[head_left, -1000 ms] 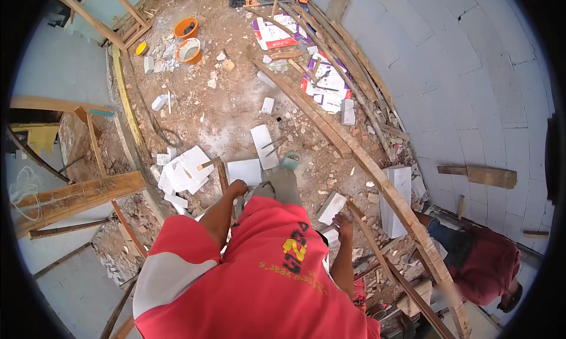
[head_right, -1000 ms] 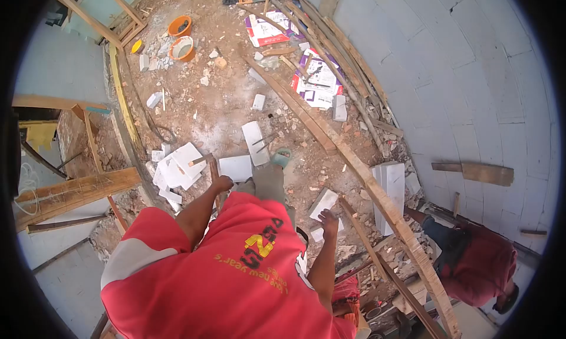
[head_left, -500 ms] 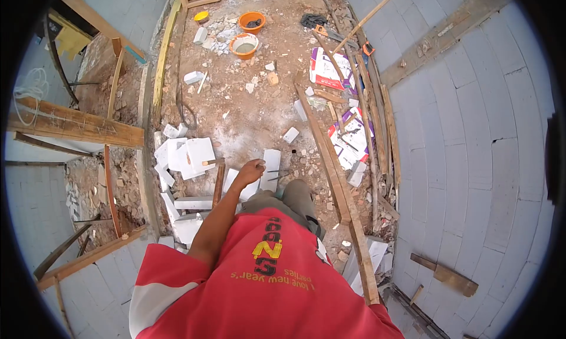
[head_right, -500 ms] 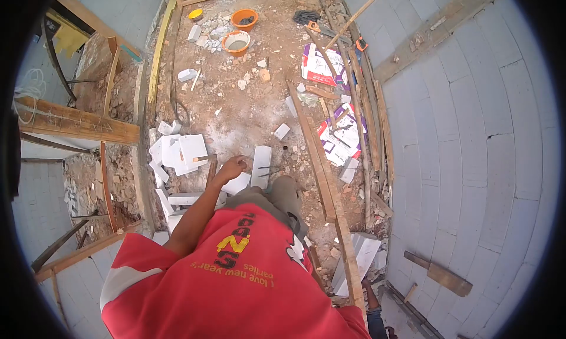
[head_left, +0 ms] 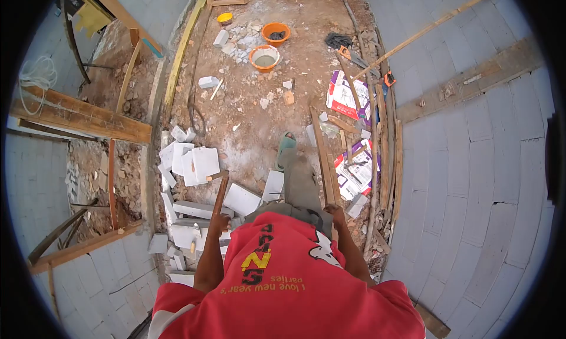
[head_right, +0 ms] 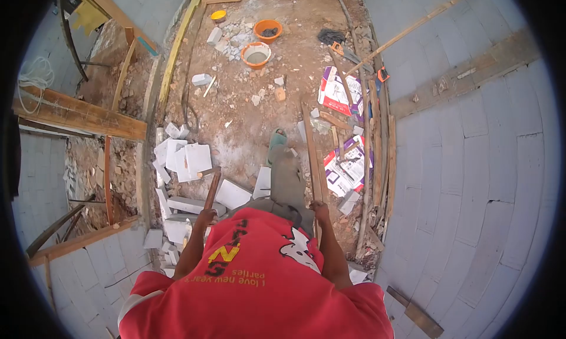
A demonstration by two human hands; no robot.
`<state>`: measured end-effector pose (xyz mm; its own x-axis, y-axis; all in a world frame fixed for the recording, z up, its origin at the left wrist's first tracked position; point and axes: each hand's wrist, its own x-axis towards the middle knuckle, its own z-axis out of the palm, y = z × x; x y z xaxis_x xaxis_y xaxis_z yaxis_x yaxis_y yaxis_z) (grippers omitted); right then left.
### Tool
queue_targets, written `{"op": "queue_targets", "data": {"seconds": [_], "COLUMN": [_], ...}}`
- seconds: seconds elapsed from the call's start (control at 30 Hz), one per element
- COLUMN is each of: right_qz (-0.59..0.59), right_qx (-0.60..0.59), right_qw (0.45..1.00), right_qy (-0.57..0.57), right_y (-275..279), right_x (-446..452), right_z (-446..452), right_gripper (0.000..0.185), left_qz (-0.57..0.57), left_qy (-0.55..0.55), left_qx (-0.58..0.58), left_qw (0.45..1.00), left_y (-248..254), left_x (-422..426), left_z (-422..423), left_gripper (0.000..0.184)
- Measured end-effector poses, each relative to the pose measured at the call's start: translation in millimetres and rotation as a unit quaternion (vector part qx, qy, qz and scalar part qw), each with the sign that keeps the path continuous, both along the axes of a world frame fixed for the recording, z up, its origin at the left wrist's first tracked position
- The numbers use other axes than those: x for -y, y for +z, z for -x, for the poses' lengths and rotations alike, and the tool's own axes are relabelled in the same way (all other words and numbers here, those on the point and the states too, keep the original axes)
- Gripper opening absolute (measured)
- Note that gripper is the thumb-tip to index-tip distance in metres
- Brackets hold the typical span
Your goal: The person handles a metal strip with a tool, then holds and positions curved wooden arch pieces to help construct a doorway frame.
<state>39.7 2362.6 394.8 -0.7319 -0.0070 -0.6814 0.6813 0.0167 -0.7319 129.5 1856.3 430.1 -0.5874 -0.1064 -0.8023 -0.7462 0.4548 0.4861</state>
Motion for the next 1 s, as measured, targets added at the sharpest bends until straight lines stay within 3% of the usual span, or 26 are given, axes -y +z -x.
{"op": "queue_targets", "data": {"seconds": [0.03, 0.07, 0.1, 0.13, 0.17, 0.23, 0.27, 0.3, 0.37, 0.4, 0.43, 0.47, 0.5, 0.53, 0.57, 0.6, 0.67, 0.7, 0.73, 0.77, 0.83, 1.0], "right_qz": [-0.025, -0.026, -0.172, -0.306, -0.358, -0.426, -0.428, -0.381, -0.264, -0.204, -0.150, -0.055, -0.083, -0.045, -0.092, -0.102, -0.139, -0.108, -0.163, -0.130, -0.138, -0.150], "right_qx": [0.005, 0.007, -0.123, -0.247, -0.211, -0.275, -0.280, -0.242, -0.143, -0.078, -0.015, 0.043, 0.015, 0.069, 0.103, -0.055, 0.064, 0.048, 0.037, -0.011, 0.003, -0.027], "right_qw": [0.999, 0.999, 0.952, 0.834, 0.789, 0.716, 0.713, 0.788, 0.914, 0.956, 0.981, 0.992, 0.982, 0.990, 0.985, 0.963, 0.980, 0.983, 0.976, 0.972, 0.975, 0.958], "right_qy": [0.030, 0.034, 0.219, 0.386, 0.453, 0.480, 0.480, 0.418, 0.272, 0.197, 0.126, 0.109, 0.170, 0.114, 0.107, 0.243, 0.124, 0.138, 0.138, 0.194, 0.176, 0.242], "right_y": [-7.1, -8.3, -8.0, -19.4, -31.7, -52.3, -61.4, -51.1, -25.7, -9.9, 4.3, -15.1, -13.6, -18.0, 19.7, -2.1, 5.8, 12.7, 34.5, 7.6, 28.3, 49.4], "right_x": [-5.9, -10.0, -13.0, -20.8, -25.3, -31.3, -34.6, -33.0, -10.4, -8.0, -14.2, -25.5, -25.1, -23.2, -4.4, -14.5, 4.8, 13.6, 36.7, 32.4, 69.5, 146.1], "right_z": [12.5, 26.2, 39.8, 51.9, 66.1, 92.8, 130.4, 167.4, 219.9, 230.6, 250.3, 280.7, 317.7, 353.5, 396.7, 427.9, 506.4, 543.2, 578.5, 611.2, 672.9, 778.4], "right_gripper": [0.028, 0.028, 0.025, 0.023, 0.019, 0.013, 0.013, 0.013, 0.015, 0.016, 0.017, 0.026, 0.025, 0.025, 0.023, 0.022, 0.022, 0.023, 0.024, 0.024, 0.024, 0.026], "left_qz": [-0.021, -0.061, -0.102, -0.062, -0.090, -0.097, -0.090, -0.082, 0.000, 0.037, -0.009, -0.060, -0.123, -0.139, -0.141, -0.117, -0.050, -0.008, 0.023, 0.053, 0.065, -0.041], "left_qy": [-0.022, 0.056, 0.132, 0.196, 0.210, 0.146, 0.106, 0.068, -0.144, -0.137, -0.059, 0.021, 0.113, 0.191, 0.239, 0.247, 0.240, 0.224, 0.208, 0.191, 0.204, 0.333], "left_qx": [-0.012, 0.017, 0.043, 0.071, 0.058, 0.014, -0.001, -0.010, -0.129, -0.149, -0.204, -0.180, -0.179, -0.171, -0.172, -0.175, -0.165, -0.152, -0.141, -0.129, -0.106, 0.076], "left_qw": [0.999, 0.996, 0.985, 0.976, 0.972, 0.984, 0.990, 0.994, 0.981, 0.979, 0.977, 0.982, 0.970, 0.957, 0.945, 0.946, 0.955, 0.963, 0.968, 0.972, 0.971, 0.939], "left_y": [-11.7, -7.3, -3.7, 9.2, 7.1, 6.6, 9.5, 20.2, 2.1, 35.3, 47.3, 83.6, 106.4, 116.7, 123.4, 119.8, 105.8, 95.3, 67.3, 32.3, -16.6, 6.9], "left_x": [0.0, -13.4, -27.3, -45.6, -53.5, -68.0, -75.6, -80.0, -68.6, -79.5, -79.6, -80.3, -78.6, -73.9, -67.4, -59.2, -42.0, -33.7, -22.7, -14.1, -7.5, -26.0], "left_z": [11.4, 39.6, 73.9, 116.3, 150.9, 229.9, 270.3, 304.3, 366.8, 409.0, 437.5, 466.6, 487.9, 501.3, 509.9, 512.8, 510.1, 504.2, 491.4, 475.4, 450.0, 491.4], "left_gripper": [0.021, 0.021, 0.022, 0.026, 0.025, 0.022, 0.024, 0.025, 0.030, 0.031, 0.033, 0.039, 0.038, 0.036, 0.037, 0.036, 0.036, 0.035, 0.035, 0.034, 0.034, 0.035]}}
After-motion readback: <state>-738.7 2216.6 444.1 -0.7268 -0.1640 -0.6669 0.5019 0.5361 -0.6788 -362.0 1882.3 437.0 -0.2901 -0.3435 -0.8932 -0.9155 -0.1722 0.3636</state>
